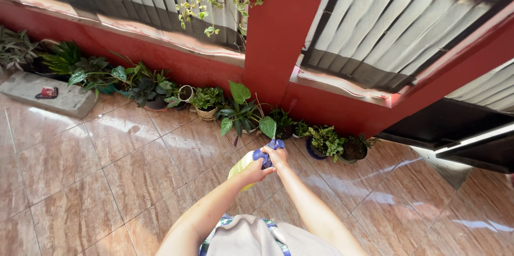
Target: The person uses a handheld yellow spray bottle to mist several potted plants arranged along a tiled balcony. They move along the row, spraying each plant in turn, and briefly reach up to spray a hanging plant.
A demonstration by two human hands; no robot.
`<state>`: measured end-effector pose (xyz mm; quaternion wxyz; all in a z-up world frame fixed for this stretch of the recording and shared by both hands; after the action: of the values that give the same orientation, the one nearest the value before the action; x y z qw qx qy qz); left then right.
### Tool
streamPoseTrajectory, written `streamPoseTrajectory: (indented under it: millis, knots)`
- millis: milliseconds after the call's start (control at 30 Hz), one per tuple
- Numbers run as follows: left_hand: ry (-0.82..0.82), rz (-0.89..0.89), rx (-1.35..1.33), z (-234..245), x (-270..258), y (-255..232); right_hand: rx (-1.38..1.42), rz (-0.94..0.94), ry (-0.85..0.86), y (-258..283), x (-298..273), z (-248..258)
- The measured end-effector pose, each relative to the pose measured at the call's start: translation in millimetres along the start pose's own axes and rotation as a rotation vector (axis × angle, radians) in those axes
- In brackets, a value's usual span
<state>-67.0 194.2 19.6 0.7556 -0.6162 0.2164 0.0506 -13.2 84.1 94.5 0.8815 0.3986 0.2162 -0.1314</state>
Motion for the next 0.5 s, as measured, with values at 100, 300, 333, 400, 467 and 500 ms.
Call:
streamPoseTrajectory:
  millis: [100, 300, 333, 400, 467, 500]
  knots:
    - [-0.039, -0.010, -0.010, 15.0, -3.2, -12.4, -0.038, 0.014, 0.037, 23.4, -6.2, 4.4]
    - [-0.127, 0.003, -0.009, 41.9, -2.6, 2.9, -0.045, 0.066, 0.093, 33.2, 20.2, -27.9]
    - [-0.140, 0.006, -0.011, 46.3, -2.5, 10.0, -0.048, 0.074, 0.102, 33.4, 24.3, -38.7]
    - [-0.134, 0.032, -0.016, 52.7, -2.4, 24.9, -0.008, 0.088, 0.094, 31.7, 32.0, -59.4]
    - [-0.134, 0.045, -0.030, 57.6, -14.7, 27.2, -0.023, 0.074, 0.138, 26.1, 28.5, -71.2]
    - [-0.126, 0.054, -0.041, 60.1, -20.4, 28.4, -0.036, 0.057, 0.173, 23.4, 27.0, -77.1]
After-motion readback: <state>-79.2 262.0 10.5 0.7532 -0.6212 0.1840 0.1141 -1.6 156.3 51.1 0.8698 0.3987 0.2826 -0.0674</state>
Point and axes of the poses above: each hand's wrist, its own x-axis towards the middle knuckle, its own z-axis out of the back of the hand, y = z × x, the point moved 1 cm from there along x, towards the middle knuckle, and after that the axes turned 8 degrees about -x, right-handed, at the moved point
